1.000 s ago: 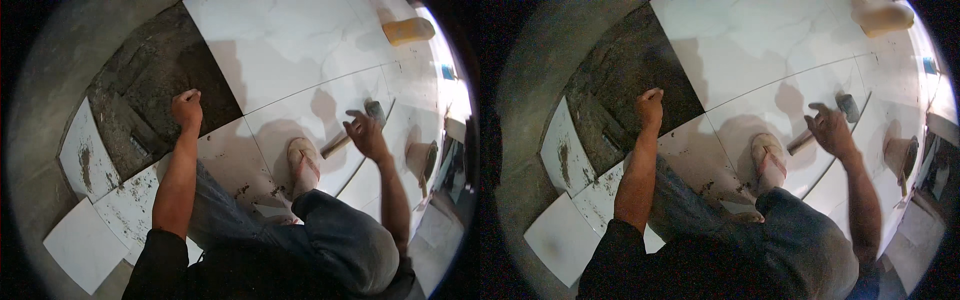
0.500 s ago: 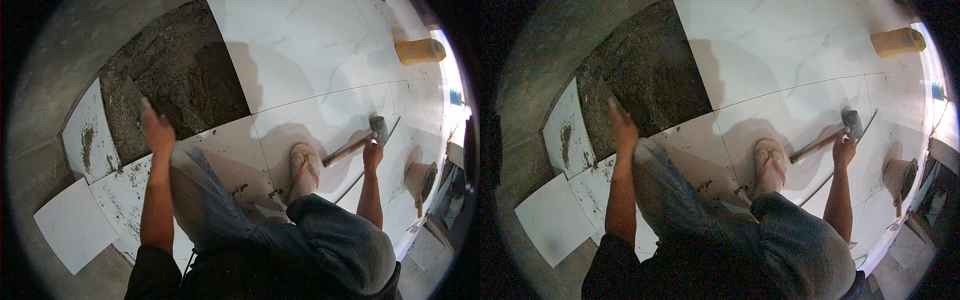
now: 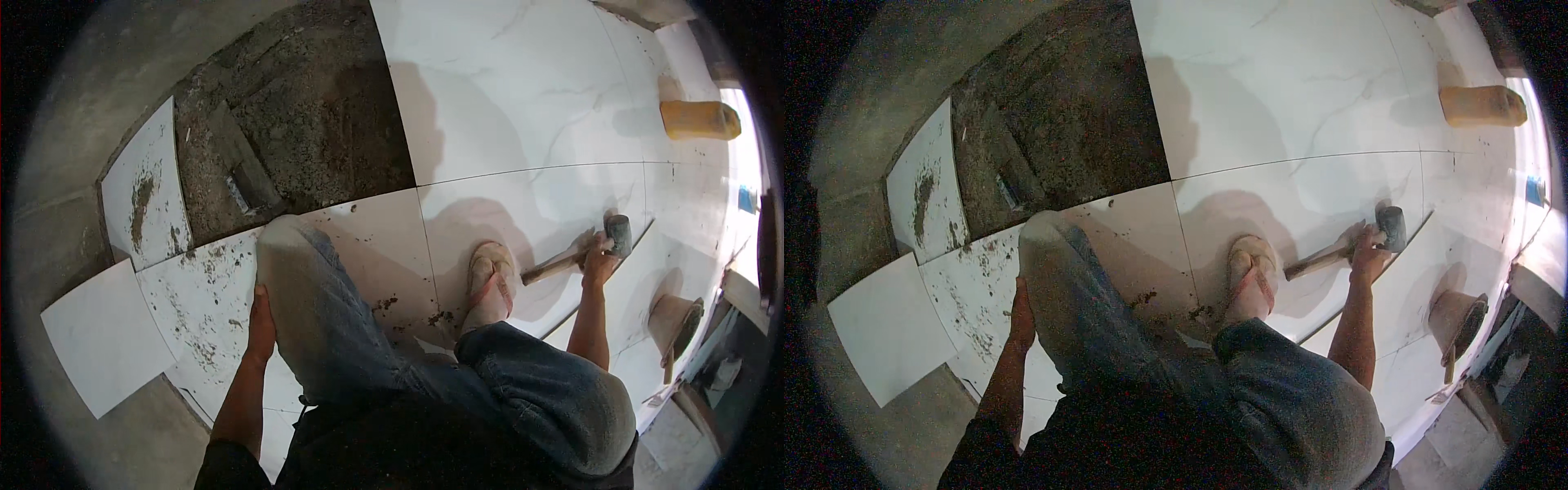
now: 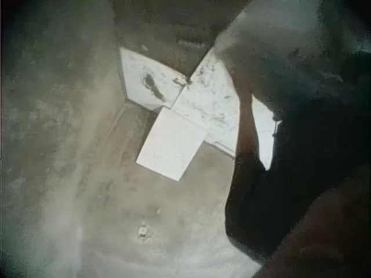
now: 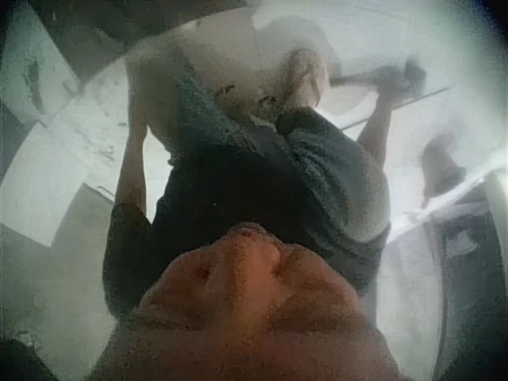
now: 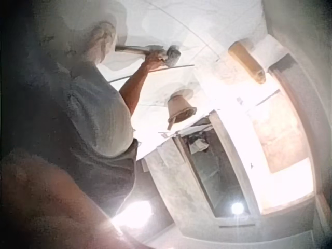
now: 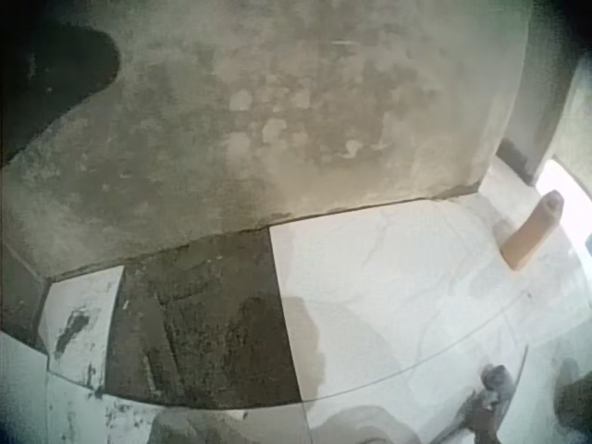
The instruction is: The person installs floor tiles by placing large tiles onto a prepared substrate, pressing them into place, and using a rubber mallet to level them.
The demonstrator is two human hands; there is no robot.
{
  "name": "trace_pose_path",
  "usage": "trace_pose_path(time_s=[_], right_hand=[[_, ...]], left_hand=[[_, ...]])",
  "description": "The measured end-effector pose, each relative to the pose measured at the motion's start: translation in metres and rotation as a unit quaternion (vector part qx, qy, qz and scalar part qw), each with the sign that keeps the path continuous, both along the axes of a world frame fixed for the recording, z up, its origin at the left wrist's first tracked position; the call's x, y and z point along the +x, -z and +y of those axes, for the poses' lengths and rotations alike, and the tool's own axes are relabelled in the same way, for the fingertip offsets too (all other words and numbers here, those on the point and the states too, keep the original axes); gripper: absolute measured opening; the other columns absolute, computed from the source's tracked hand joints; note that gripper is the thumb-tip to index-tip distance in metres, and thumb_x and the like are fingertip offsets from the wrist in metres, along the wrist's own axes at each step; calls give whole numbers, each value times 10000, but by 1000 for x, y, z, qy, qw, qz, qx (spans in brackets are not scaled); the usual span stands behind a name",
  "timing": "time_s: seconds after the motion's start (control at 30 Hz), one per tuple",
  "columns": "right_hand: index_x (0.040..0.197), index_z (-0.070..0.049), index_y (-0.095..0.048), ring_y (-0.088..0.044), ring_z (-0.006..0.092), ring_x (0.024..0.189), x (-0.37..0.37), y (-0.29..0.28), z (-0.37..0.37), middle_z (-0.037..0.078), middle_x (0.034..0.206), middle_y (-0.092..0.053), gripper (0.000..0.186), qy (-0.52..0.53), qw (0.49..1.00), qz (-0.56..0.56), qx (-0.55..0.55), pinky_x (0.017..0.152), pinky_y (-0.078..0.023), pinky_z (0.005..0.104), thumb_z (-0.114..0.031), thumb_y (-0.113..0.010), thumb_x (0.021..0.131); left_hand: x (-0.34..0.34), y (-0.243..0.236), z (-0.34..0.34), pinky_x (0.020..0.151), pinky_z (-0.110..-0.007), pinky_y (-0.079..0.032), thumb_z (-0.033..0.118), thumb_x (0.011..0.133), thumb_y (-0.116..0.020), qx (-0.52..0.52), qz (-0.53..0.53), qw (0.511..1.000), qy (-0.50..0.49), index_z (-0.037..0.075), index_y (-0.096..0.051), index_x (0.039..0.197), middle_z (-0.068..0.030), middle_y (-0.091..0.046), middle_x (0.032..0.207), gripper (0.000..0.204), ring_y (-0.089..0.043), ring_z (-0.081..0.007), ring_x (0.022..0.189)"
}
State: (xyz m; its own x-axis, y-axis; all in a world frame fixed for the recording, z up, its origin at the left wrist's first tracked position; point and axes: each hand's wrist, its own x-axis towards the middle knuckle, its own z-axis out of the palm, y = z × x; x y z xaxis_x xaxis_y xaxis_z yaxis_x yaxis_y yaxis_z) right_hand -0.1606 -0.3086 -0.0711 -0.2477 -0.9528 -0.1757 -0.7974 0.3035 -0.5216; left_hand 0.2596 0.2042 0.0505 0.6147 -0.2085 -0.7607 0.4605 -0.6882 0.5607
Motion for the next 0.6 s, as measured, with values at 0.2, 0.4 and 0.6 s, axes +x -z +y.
trace_pose_path(time_s=[0.2,0.4,0.6], right_hand=[[1154,24,-543,-615,334,1030,-14,32,-8,208,1129,-630,562,32,995,21,88,885,-479,419,-422,-686,843],[941,8,-567,-556,232,575,-9,10,-13,109,701,-559,233,41,990,-94,93,498,-437,389,-210,-558,859],[1142,10,-512,-457,106,428,161,-158,-13,21,671,-500,279,-345,923,-115,124,365,-388,297,-163,-518,924]], left_hand=[[-4,1,-7,1114,-440,-293,575,999,-289,10,-95,994,58,47,-283,1492,-184,-356,1487,723,-360,-324,1355],[49,10,-114,1105,-450,-308,647,935,-387,185,-254,917,246,1,-305,1464,-274,-382,1447,839,-385,-425,1333],[37,72,-276,1104,-469,-313,419,946,-527,-122,-175,963,165,-35,-323,1433,-282,-365,1454,696,-379,-409,1342]])
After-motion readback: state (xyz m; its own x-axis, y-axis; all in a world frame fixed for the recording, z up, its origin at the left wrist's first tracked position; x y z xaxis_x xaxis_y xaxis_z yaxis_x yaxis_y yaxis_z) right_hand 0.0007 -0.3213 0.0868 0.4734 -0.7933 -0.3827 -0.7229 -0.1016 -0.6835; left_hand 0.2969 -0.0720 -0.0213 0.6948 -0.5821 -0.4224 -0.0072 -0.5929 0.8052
